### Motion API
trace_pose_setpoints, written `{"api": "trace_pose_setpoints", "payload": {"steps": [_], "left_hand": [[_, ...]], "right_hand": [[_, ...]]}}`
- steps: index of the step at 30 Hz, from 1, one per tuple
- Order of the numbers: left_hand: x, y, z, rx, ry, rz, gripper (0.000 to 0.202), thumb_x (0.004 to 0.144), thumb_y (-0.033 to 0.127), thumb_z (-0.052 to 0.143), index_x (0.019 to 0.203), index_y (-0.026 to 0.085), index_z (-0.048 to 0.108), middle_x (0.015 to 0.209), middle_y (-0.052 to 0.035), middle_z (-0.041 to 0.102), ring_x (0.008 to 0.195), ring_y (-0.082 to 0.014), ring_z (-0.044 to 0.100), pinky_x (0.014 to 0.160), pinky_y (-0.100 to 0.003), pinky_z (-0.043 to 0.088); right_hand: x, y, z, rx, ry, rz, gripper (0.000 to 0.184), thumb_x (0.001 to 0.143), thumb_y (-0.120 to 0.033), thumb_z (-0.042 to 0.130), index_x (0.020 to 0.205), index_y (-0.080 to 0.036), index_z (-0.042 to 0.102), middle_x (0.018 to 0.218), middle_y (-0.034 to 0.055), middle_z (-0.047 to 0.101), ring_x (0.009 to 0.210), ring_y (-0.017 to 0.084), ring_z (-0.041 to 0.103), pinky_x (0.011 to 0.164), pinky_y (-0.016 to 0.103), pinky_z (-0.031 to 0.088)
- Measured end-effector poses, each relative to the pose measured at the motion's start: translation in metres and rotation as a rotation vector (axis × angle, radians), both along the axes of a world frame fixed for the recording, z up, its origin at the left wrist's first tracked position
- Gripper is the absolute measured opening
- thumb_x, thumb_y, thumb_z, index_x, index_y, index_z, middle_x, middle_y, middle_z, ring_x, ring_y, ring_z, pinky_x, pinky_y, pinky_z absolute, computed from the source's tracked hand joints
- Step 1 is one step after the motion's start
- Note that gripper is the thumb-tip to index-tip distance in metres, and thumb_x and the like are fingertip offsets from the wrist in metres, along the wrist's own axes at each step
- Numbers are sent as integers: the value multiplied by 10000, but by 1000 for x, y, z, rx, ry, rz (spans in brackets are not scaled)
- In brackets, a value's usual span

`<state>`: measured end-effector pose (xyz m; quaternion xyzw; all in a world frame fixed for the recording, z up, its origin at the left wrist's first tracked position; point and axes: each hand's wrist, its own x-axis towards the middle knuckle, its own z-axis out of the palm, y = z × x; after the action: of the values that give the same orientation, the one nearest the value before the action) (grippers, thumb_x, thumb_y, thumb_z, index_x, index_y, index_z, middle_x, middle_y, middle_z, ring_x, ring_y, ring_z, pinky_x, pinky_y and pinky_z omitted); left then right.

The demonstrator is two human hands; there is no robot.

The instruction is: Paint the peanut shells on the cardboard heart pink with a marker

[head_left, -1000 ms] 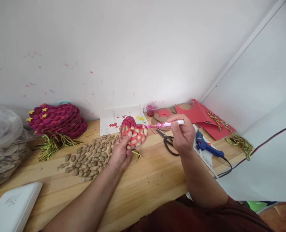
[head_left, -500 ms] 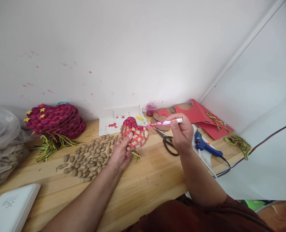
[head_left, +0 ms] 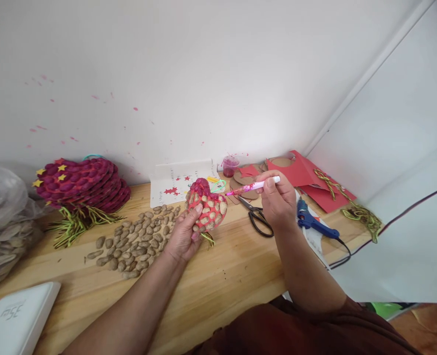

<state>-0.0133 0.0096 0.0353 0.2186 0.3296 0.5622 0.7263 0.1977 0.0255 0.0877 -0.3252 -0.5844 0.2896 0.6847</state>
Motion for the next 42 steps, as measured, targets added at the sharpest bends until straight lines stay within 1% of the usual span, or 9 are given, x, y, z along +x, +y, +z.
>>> {"api": "trace_pose_setpoints", "payload": {"steps": [4, 9, 16, 22, 28, 32, 35, 38, 42], "left_hand": [[0, 0, -1, -6, -1, 3, 535, 519, 429, 1009, 664, 151, 575, 412, 108, 452, 294, 24, 243, 280, -83, 194], [0, 1, 0, -2, 2, -16, 527, 524, 431, 1003, 704, 145, 598, 430, 105, 487, 288, 29, 240, 280, -82, 190], [0, 1, 2, -9, 26, -24, 545, 511, 459, 997, 678, 159, 574, 420, 118, 443, 295, 24, 232, 283, -92, 177], [1, 1, 2, -32, 29, 11, 548, 498, 444, 1006, 667, 163, 567, 431, 110, 465, 301, 21, 246, 281, -93, 185], [4, 1, 4, -37, 33, 85, 547, 453, 411, 1026, 655, 148, 591, 445, 95, 502, 303, 19, 266, 277, -105, 189], [7, 1, 7, -40, 46, 164, 529, 443, 374, 1030, 692, 145, 623, 485, 85, 551, 324, 8, 313, 285, -112, 190], [9, 0, 7, -20, 53, 219, 512, 460, 343, 1026, 697, 151, 614, 512, 73, 581, 349, -11, 377, 299, -124, 185], [9, 0, 6, 6, 79, 252, 501, 491, 338, 1016, 716, 155, 608, 522, 75, 584, 358, -22, 393, 303, -129, 193], [10, 0, 4, 16, 119, 297, 519, 500, 350, 1014, 752, 164, 600, 541, 89, 592, 358, -24, 386, 300, -131, 235]], "right_hand": [[0, 0, 1, -14, 2, 46, 243, 994, -453, 636, 920, -231, 701, 721, -4, 538, 690, 141, 516, 649, 282, 439], [1, 1, 1, -25, 7, 13, 235, 997, -441, 634, 928, -225, 699, 727, -5, 542, 682, 137, 503, 651, 283, 418], [-2, 1, 2, -65, 41, 125, 233, 994, -434, 640, 898, -228, 690, 711, -11, 514, 683, 141, 481, 649, 280, 415], [0, 4, -1, -25, 41, 41, 223, 1006, -415, 625, 922, -221, 696, 731, -8, 532, 697, 134, 498, 663, 275, 423], [-5, -3, 4, -34, -94, -23, 297, 982, -509, 627, 890, -229, 660, 678, -23, 533, 609, 130, 497, 579, 270, 425], [-4, -4, 6, 5, -123, -137, 272, 982, -478, 637, 912, -219, 680, 736, -7, 590, 643, 128, 544, 604, 267, 457], [-3, -4, 5, 20, -138, -138, 263, 996, -458, 617, 907, -217, 675, 737, -10, 592, 646, 124, 548, 605, 261, 455], [-4, -6, 4, -10, -261, -123, 242, 1012, -427, 599, 929, -212, 676, 736, -8, 621, 633, 119, 550, 592, 256, 438], [-5, -7, 2, 19, -335, -217, 219, 1023, -403, 583, 970, -215, 682, 787, 5, 655, 664, 127, 570, 627, 272, 446]]}}
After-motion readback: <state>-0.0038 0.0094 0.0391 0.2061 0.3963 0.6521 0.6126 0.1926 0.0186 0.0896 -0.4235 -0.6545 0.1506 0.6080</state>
